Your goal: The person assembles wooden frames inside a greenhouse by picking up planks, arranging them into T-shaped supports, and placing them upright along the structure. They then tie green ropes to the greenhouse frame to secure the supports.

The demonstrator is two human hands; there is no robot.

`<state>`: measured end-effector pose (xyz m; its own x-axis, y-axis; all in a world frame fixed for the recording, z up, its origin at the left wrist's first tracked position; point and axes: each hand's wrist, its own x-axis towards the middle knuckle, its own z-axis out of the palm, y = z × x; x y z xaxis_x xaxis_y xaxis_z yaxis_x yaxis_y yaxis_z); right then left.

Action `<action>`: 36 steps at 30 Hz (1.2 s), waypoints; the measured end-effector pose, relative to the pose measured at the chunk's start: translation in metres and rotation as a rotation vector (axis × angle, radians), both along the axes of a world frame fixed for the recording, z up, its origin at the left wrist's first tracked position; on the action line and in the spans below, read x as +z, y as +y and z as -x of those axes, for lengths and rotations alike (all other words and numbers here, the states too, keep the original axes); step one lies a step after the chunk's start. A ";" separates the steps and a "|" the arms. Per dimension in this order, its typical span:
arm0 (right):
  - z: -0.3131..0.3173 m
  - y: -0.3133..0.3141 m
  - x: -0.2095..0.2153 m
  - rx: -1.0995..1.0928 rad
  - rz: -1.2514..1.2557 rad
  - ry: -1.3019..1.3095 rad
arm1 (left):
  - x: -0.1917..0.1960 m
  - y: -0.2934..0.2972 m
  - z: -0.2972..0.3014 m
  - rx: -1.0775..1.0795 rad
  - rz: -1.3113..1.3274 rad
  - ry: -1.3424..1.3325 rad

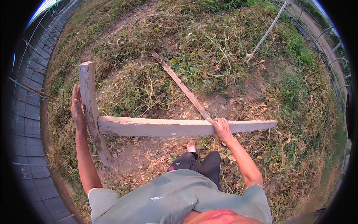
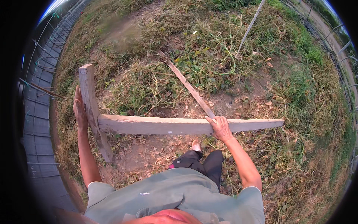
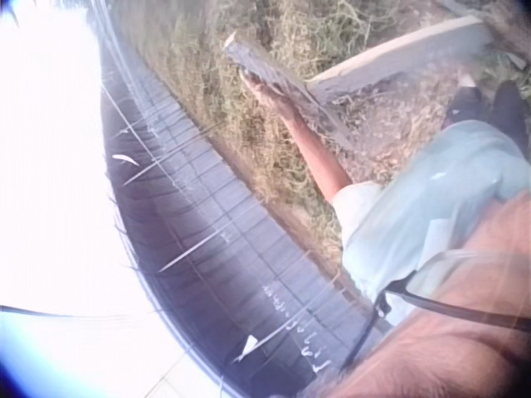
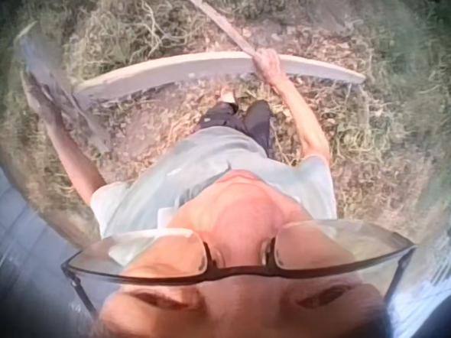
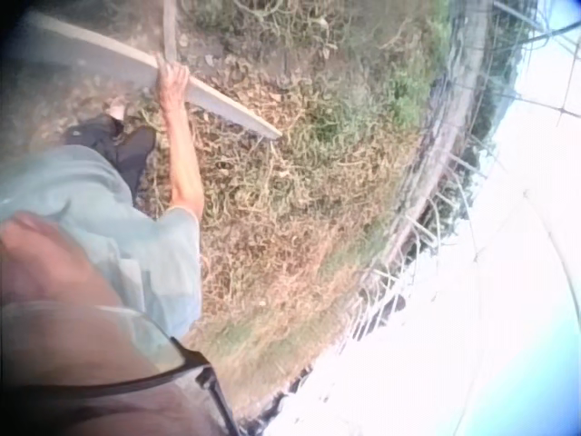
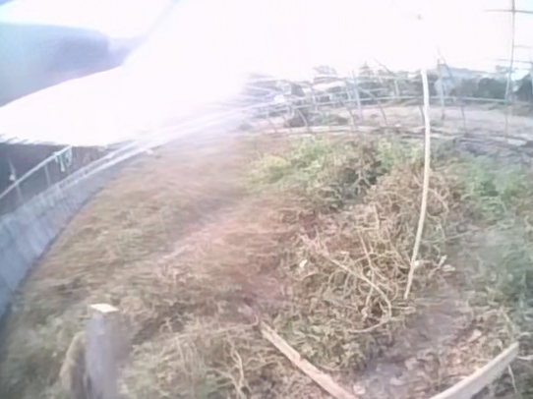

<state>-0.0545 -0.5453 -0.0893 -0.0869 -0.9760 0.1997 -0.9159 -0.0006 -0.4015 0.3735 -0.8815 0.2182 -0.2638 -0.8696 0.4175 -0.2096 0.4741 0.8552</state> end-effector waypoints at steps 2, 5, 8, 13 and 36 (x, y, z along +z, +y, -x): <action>-0.041 -0.044 0.021 0.117 -0.112 -0.073 | 0.018 0.031 -0.041 0.496 0.636 -0.153; -0.115 -0.107 0.058 0.238 -0.114 -0.109 | -0.028 0.121 -0.064 0.552 0.446 0.045; -0.194 -0.151 0.098 0.384 -0.067 -0.175 | -0.098 0.188 -0.060 0.734 -0.260 0.251; -0.309 -0.171 0.151 0.602 0.080 -0.267 | -0.085 0.193 -0.125 0.605 -0.424 0.736; -0.293 -0.270 -0.066 0.584 -0.483 -0.377 | -0.058 0.227 -0.339 2.032 0.208 -0.104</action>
